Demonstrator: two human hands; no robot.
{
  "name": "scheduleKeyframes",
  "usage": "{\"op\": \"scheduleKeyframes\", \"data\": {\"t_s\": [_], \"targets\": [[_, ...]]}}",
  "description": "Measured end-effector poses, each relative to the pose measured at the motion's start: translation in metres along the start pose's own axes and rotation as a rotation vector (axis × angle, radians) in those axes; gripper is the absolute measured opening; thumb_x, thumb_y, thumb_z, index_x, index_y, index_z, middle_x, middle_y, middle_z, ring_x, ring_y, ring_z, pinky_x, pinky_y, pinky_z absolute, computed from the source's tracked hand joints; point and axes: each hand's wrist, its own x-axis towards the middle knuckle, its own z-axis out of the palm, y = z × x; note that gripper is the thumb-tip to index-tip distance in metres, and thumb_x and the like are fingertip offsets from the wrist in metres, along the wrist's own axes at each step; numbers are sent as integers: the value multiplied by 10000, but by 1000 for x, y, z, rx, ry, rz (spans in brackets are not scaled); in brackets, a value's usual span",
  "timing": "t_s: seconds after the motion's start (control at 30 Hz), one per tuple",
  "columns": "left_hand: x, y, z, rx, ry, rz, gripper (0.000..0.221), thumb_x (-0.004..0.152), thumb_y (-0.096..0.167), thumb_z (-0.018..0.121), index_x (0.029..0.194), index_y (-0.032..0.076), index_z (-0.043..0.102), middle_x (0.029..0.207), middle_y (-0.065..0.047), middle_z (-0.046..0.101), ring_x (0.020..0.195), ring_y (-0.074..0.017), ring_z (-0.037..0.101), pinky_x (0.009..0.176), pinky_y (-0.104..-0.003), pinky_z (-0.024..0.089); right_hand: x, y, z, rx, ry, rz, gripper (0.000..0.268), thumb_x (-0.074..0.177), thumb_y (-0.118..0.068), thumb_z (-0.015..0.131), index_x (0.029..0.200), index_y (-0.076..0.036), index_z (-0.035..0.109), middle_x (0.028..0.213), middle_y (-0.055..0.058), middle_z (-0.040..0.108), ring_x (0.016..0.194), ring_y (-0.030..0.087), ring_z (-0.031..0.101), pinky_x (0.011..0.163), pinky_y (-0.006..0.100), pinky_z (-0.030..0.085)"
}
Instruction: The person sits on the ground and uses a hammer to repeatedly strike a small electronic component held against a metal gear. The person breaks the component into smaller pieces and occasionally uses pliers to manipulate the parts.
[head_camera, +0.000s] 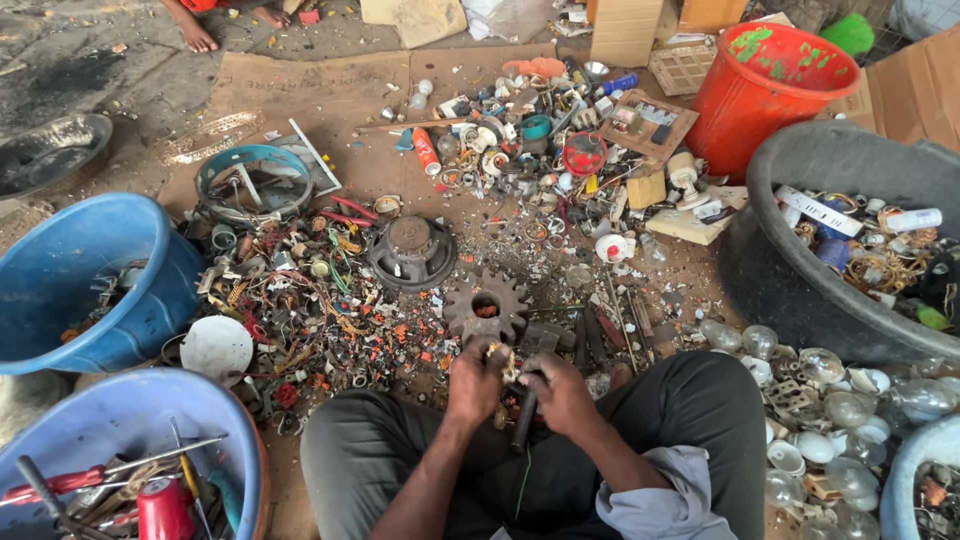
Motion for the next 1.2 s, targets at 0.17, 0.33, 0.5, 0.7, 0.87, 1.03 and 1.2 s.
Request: {"op": "scheduleKeyframes", "data": {"t_s": [0.17, 0.33, 0.5, 0.7, 0.87, 1.03, 1.2], "targets": [[0, -21, 4, 38, 23, -18, 189, 939, 196, 718, 1044, 39, 714, 837, -36, 713, 752, -123, 668, 716, -317, 535, 0, -14, -7, -185, -10, -214, 83, 920, -110, 645, 994, -76, 631, 937, 115, 636, 875, 355, 649, 758, 458, 510], [19, -40, -3, -566, 99, -369, 125, 930, 134, 700, 996, 29, 720, 818, -48, 712, 703, -152, 640, 636, -310, 545, 7, 12, -18, -284, 189, -19, 101, 945, -129, 604, 997, -86, 679, 983, 115, 683, 873, 295, 692, 772, 411, 550], [24, -43, -24, -803, 219, -447, 147, 935, 136, 733, 962, 2, 679, 728, -60, 648, 586, -176, 555, 509, -330, 460, 18, 49, -20, -295, 360, 311, 184, 909, -226, 721, 1054, -125, 774, 1103, 91, 765, 1053, 282, 714, 978, 388, 533], [28, -45, -28, -460, 387, -29, 44, 948, 39, 719, 969, 13, 690, 849, -51, 747, 738, -117, 678, 665, -254, 559, 16, 47, 19, -24, 4, 196, 284, 886, -273, 754, 1130, -129, 777, 1222, 94, 755, 1122, 226, 711, 971, 360, 545], [40, -64, -41, -866, 480, -224, 125, 892, -96, 642, 977, -57, 559, 943, -157, 699, 830, -291, 760, 773, -388, 634, 22, 40, 28, 79, 125, 513, 267, 925, -249, 718, 1172, -156, 762, 1231, 81, 734, 1066, 235, 722, 932, 389, 569], [54, -63, -28, -1062, 475, -330, 262, 824, -153, 604, 1063, -50, 567, 1031, -182, 694, 917, -331, 738, 797, -413, 627, 13, 74, 39, 317, 125, 1071, 373, 881, -80, 714, 1190, -109, 507, 963, 162, 684, 865, 350, 704, 738, 535, 576], [77, -38, 35, -1098, 253, -310, 195, 879, -73, 679, 1067, -93, 632, 1067, -200, 699, 954, -313, 723, 792, -384, 663, -2, 132, 69, 466, 87, 1010, 448, 792, -71, 779, 1097, 47, 473, 861, 178, 663, 729, 305, 691, 573, 444, 590]]}}
